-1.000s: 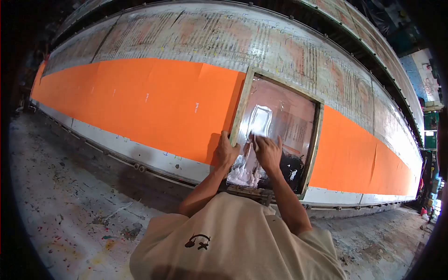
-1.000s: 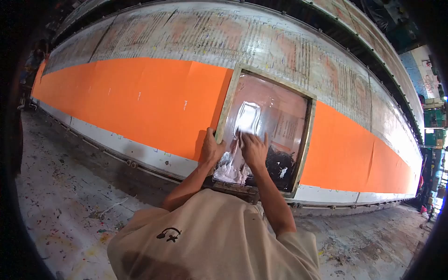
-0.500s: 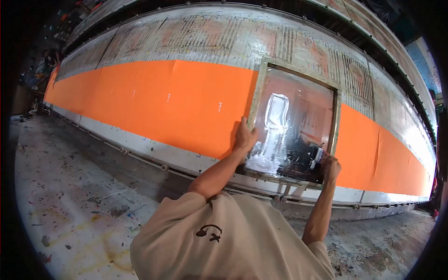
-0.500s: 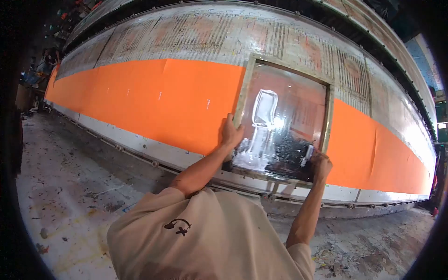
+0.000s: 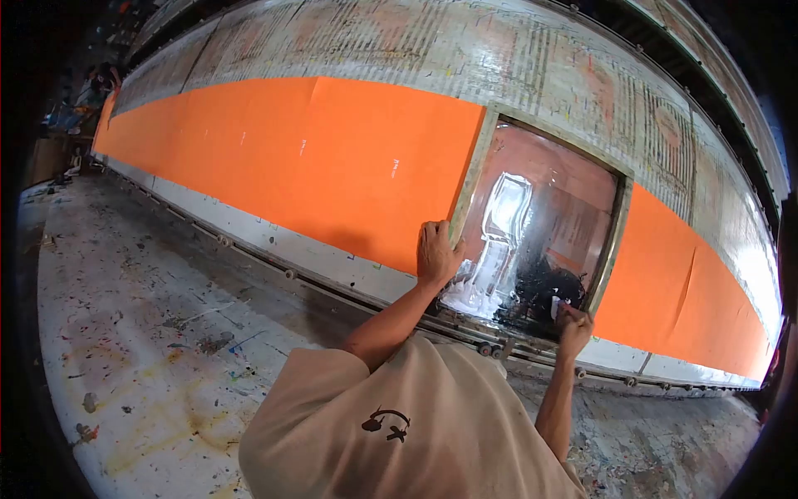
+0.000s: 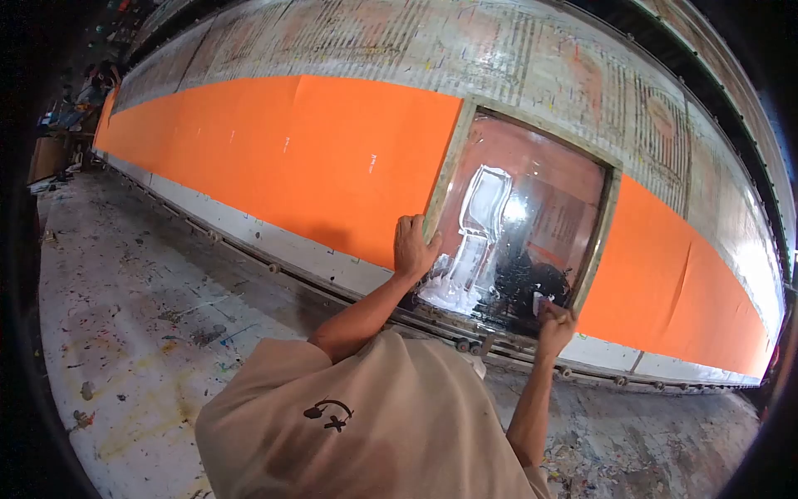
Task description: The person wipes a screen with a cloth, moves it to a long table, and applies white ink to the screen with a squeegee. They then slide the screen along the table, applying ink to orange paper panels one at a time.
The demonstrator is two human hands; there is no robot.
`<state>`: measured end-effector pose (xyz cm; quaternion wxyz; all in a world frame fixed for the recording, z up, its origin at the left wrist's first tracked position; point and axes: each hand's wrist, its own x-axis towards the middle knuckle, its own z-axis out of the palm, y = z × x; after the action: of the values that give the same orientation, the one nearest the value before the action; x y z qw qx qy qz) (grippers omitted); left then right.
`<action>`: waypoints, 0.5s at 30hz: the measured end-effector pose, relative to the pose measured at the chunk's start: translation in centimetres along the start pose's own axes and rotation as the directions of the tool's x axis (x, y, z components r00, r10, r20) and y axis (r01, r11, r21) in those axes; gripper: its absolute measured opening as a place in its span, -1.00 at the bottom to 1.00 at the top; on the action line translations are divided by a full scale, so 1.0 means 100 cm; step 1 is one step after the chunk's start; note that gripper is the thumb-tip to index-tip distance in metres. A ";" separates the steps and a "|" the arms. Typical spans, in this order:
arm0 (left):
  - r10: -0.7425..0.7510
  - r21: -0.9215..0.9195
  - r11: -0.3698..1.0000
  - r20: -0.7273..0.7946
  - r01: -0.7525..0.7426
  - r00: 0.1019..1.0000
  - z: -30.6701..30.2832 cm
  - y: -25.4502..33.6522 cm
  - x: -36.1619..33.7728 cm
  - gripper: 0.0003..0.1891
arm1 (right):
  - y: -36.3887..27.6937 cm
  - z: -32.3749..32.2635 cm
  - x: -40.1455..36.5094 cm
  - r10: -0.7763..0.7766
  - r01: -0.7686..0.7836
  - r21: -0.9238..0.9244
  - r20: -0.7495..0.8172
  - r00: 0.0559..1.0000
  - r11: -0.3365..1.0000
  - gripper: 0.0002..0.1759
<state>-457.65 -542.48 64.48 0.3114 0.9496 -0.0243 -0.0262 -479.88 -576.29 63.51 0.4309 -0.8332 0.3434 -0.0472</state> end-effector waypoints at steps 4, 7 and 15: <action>0.053 -0.026 0.998 -0.036 -0.054 0.998 -0.006 0.000 0.003 -0.49 | -0.160 0.070 0.001 -0.387 0.438 -0.408 0.205 0.899 0.801 -0.84; 0.010 -0.012 1.000 0.013 -0.010 1.000 -0.009 0.001 0.007 -0.49 | -0.223 0.116 0.096 -0.524 0.623 -0.342 0.342 0.780 0.703 -0.73; -0.052 -0.047 0.997 0.059 0.055 0.997 -0.012 0.001 0.011 -0.50 | -0.226 0.167 0.101 -0.608 0.671 -0.482 0.307 0.732 0.564 -0.75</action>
<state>-456.48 -541.95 65.46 0.3328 0.9409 -0.0071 -0.0627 -453.91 -562.15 67.87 0.1357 -0.9893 -0.0076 -0.0524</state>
